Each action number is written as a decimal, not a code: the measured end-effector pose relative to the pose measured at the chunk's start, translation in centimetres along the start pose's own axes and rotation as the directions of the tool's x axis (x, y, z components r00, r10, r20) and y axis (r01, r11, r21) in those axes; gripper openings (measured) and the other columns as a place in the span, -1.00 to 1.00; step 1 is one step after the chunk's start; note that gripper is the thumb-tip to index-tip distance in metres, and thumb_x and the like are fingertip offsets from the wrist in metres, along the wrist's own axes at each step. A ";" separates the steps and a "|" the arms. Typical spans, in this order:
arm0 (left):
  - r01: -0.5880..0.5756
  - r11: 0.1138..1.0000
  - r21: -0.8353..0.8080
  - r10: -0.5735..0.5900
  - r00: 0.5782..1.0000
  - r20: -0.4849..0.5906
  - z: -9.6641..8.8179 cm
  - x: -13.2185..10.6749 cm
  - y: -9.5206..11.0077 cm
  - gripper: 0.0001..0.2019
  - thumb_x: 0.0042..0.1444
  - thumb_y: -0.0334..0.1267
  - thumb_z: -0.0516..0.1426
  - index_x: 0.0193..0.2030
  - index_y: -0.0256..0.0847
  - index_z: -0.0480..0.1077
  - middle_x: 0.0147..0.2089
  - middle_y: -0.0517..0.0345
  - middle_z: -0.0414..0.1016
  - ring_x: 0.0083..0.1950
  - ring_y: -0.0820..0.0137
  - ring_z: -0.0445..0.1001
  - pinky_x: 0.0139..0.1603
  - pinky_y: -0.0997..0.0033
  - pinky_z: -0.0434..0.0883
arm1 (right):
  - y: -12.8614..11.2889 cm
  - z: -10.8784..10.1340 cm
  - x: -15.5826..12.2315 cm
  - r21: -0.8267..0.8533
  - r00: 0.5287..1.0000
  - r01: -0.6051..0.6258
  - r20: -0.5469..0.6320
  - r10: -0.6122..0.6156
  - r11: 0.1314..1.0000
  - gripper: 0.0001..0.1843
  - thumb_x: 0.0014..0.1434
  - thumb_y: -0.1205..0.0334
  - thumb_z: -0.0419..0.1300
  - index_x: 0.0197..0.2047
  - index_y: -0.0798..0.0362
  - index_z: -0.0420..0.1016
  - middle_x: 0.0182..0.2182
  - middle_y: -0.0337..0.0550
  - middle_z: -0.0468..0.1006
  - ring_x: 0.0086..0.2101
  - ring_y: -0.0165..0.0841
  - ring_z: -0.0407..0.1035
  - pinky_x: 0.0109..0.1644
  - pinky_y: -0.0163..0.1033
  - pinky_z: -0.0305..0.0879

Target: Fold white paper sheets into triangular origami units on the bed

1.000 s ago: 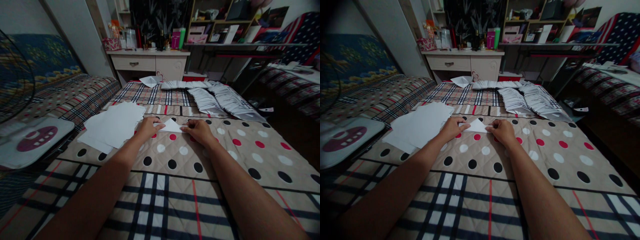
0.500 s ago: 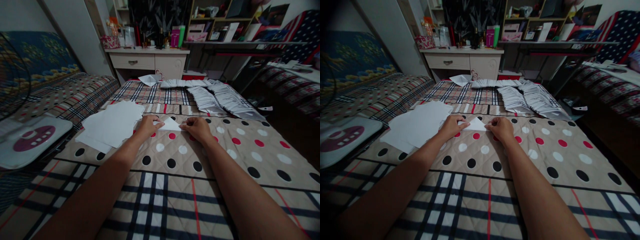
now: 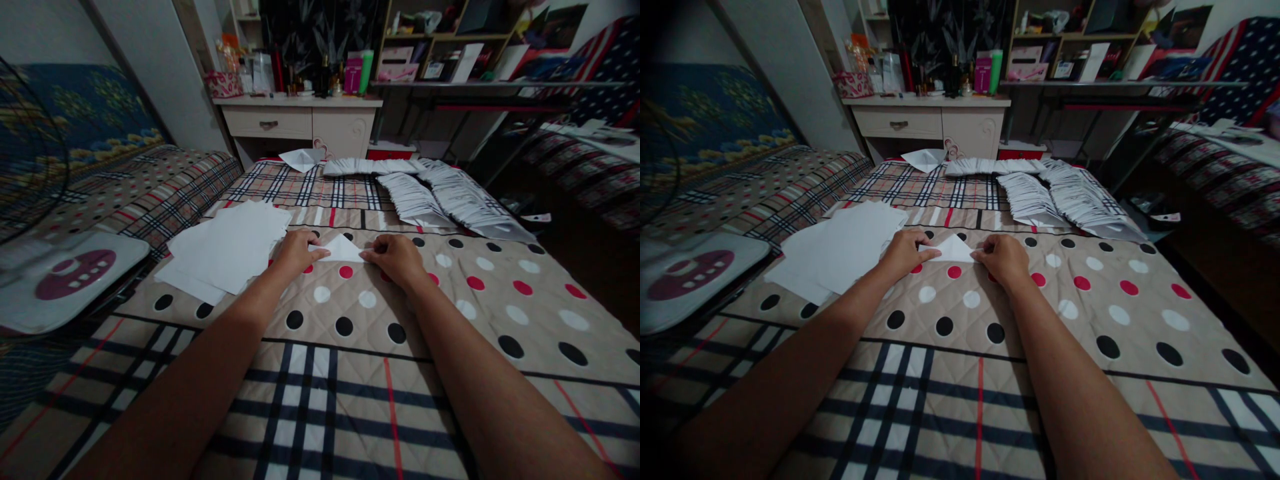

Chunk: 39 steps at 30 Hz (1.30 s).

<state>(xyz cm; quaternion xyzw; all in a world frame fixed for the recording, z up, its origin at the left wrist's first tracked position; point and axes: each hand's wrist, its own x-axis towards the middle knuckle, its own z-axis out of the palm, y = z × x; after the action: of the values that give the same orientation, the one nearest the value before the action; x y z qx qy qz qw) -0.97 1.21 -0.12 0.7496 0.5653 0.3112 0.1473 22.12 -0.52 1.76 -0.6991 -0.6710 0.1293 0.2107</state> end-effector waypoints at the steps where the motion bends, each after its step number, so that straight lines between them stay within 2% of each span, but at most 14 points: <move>1: 0.027 0.999 0.021 -0.027 1.000 0.008 -0.1 -0.1 0.0 -0.79 -0.11 -0.10 0.35 -0.43 -0.17 0.51 -0.45 0.18 0.46 -0.43 0.40 0.40 -0.42 0.37 0.24 | 0.0 0.0 0.0 -0.011 1.000 -0.005 0.003 0.005 1.000 -0.75 -0.03 0.01 0.34 -0.39 0.01 0.58 -0.43 -0.20 0.58 -0.42 -0.33 0.39 -0.46 -0.26 0.04; 7: 0.141 0.981 0.130 -0.146 0.989 0.028 -1.1 -0.6 0.0 -0.71 -0.18 -0.02 0.37 -0.38 -0.11 0.48 -0.45 0.22 0.46 -0.45 0.40 0.42 -0.49 0.44 0.14 | -0.1 -0.2 -0.1 0.001 1.000 -0.009 0.018 0.009 1.000 -0.71 -0.05 0.06 0.37 -0.26 -0.01 0.57 -0.40 -0.23 0.59 -0.39 -0.34 0.41 -0.44 -0.28 0.07; 11: 0.134 0.978 0.159 -0.143 0.989 0.045 -1.5 -0.7 0.2 -0.66 -0.19 -0.01 0.38 -0.30 -0.11 0.48 -0.35 0.19 0.52 -0.40 0.38 0.44 -0.46 0.45 0.16 | -0.3 -0.4 -0.2 -0.021 0.998 0.004 0.059 -0.003 1.000 -0.68 -0.04 0.10 0.37 -0.19 0.00 0.57 -0.40 -0.22 0.58 -0.40 -0.35 0.40 -0.43 -0.28 0.08; 16: 0.121 0.975 0.184 -0.145 0.982 0.118 -1.8 -0.6 0.3 -0.64 -0.14 0.02 0.34 -0.25 -0.14 0.51 -0.27 0.13 0.55 -0.32 0.34 0.46 -0.41 0.43 0.19 | -0.8 -0.5 -0.3 -0.059 0.995 -0.014 0.093 0.020 0.998 -0.71 -0.02 0.07 0.34 -0.22 -0.01 0.60 -0.41 -0.19 0.57 -0.43 -0.33 0.38 -0.44 -0.27 0.07; 18: 0.113 0.980 0.165 -0.134 0.984 0.121 -1.7 -0.7 0.1 -0.62 -0.15 0.03 0.34 -0.24 -0.15 0.51 -0.23 0.11 0.55 -0.31 0.33 0.46 -0.39 0.42 0.22 | -0.9 -0.4 -0.5 -0.067 0.996 -0.034 0.083 0.039 0.997 -0.72 -0.02 0.07 0.33 -0.22 -0.01 0.59 -0.39 -0.18 0.57 -0.40 -0.30 0.39 -0.43 -0.26 0.07; 21: 0.091 0.993 0.079 -0.096 0.993 0.066 -1.3 -1.2 -0.6 -0.63 -0.16 0.00 0.35 -0.26 -0.16 0.50 -0.23 0.13 0.54 -0.32 0.37 0.44 -0.38 0.43 0.24 | -0.8 0.1 -1.1 -0.016 0.999 -0.038 0.026 0.038 0.999 -0.75 -0.02 0.09 0.30 -0.26 0.00 0.56 -0.37 -0.17 0.57 -0.36 -0.28 0.40 -0.42 -0.27 0.08; 24: 0.118 0.985 -0.123 -0.121 0.993 -0.014 -0.7 -1.4 -1.0 -0.70 -0.15 -0.06 0.35 -0.35 -0.18 0.47 -0.38 0.20 0.50 -0.39 0.42 0.40 -0.40 0.45 0.25 | -0.6 0.9 -1.8 0.169 0.996 -0.062 -0.058 0.072 0.984 -0.78 -0.04 0.05 0.28 -0.37 0.01 0.49 -0.45 -0.19 0.54 -0.42 -0.29 0.39 -0.43 -0.28 0.10; 26: 0.147 0.912 -0.383 -0.177 0.983 -0.044 -0.3 -1.3 -0.8 -0.70 -0.15 -0.09 0.34 -0.37 -0.21 0.41 -0.46 0.24 0.45 -0.45 0.45 0.38 -0.43 0.47 0.26 | -0.7 1.5 -2.2 0.413 0.993 -0.052 -0.078 0.092 0.909 -0.74 -0.05 0.02 0.29 -0.38 0.03 0.46 -0.50 -0.20 0.52 -0.48 -0.32 0.37 -0.44 -0.29 0.17; 27: 0.153 0.835 -0.528 -0.208 0.977 -0.046 -0.2 -1.2 -0.6 -0.68 -0.17 -0.09 0.35 -0.38 -0.23 0.39 -0.49 0.25 0.44 -0.47 0.46 0.38 -0.44 0.48 0.28 | -0.9 1.7 -2.3 0.563 0.993 -0.033 -0.074 0.090 0.826 -0.71 -0.07 0.02 0.30 -0.35 0.04 0.45 -0.51 -0.19 0.53 -0.48 -0.31 0.39 -0.43 -0.28 0.21; 29: 0.151 0.628 -0.764 -0.272 0.962 -0.034 0.1 -1.1 0.0 -0.63 -0.22 -0.09 0.37 -0.37 -0.25 0.37 -0.51 0.26 0.44 -0.51 0.49 0.38 -0.46 0.50 0.29 | -1.5 2.1 -2.4 0.786 0.996 0.004 -0.058 0.067 0.618 -0.60 -0.13 0.02 0.36 -0.26 0.08 0.46 -0.45 -0.15 0.57 -0.46 -0.31 0.41 -0.39 -0.26 0.28; 31: 0.137 0.422 -0.896 -0.347 0.937 -0.020 0.2 -1.0 0.9 -0.59 -0.28 -0.09 0.39 -0.37 -0.26 0.39 -0.50 0.25 0.45 -0.51 0.52 0.38 -0.46 0.53 0.30 | -2.2 2.3 -2.5 0.878 0.995 0.011 -0.056 0.079 0.479 -0.57 -0.17 0.02 0.40 -0.28 0.10 0.49 -0.46 -0.17 0.57 -0.48 -0.34 0.38 -0.40 -0.27 0.28; 34: 0.128 0.201 -0.971 -0.423 0.905 0.032 0.6 -1.2 2.4 -0.59 -0.33 -0.12 0.42 -0.37 -0.27 0.43 -0.48 0.23 0.48 -0.51 0.55 0.37 -0.46 0.56 0.29 | -3.3 2.5 -2.9 0.912 0.989 0.002 -0.061 0.131 0.411 -0.62 -0.18 0.05 0.43 -0.33 0.11 0.51 -0.56 -0.27 0.51 -0.57 -0.43 0.28 -0.48 -0.32 0.19; 36: 0.145 0.154 -0.977 -0.403 0.913 0.072 1.1 -1.5 3.4 -0.61 -0.34 -0.13 0.42 -0.40 -0.28 0.45 -0.48 0.20 0.49 -0.52 0.56 0.36 -0.47 0.55 0.28 | -3.7 2.6 -3.1 0.921 0.986 0.005 -0.068 0.149 0.389 -0.63 -0.18 0.08 0.44 -0.33 0.11 0.52 -0.57 -0.29 0.50 -0.59 -0.46 0.25 -0.50 -0.34 0.15; 39: 0.173 0.154 -0.973 -0.358 0.927 0.109 2.1 -2.1 4.7 -0.64 -0.36 -0.18 0.43 -0.44 -0.31 0.47 -0.48 0.16 0.51 -0.52 0.54 0.36 -0.46 0.53 0.28 | -4.2 3.0 -3.5 0.933 0.988 0.017 -0.072 0.138 0.359 -0.64 -0.17 0.09 0.46 -0.35 0.11 0.51 -0.57 -0.28 0.51 -0.59 -0.48 0.27 -0.52 -0.36 0.16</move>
<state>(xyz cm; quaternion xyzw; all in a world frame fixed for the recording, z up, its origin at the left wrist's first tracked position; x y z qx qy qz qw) 3.52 -2.00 0.33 0.3523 0.3753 0.6186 0.5936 16.82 -3.63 0.75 -0.4890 -0.4379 0.4447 0.6094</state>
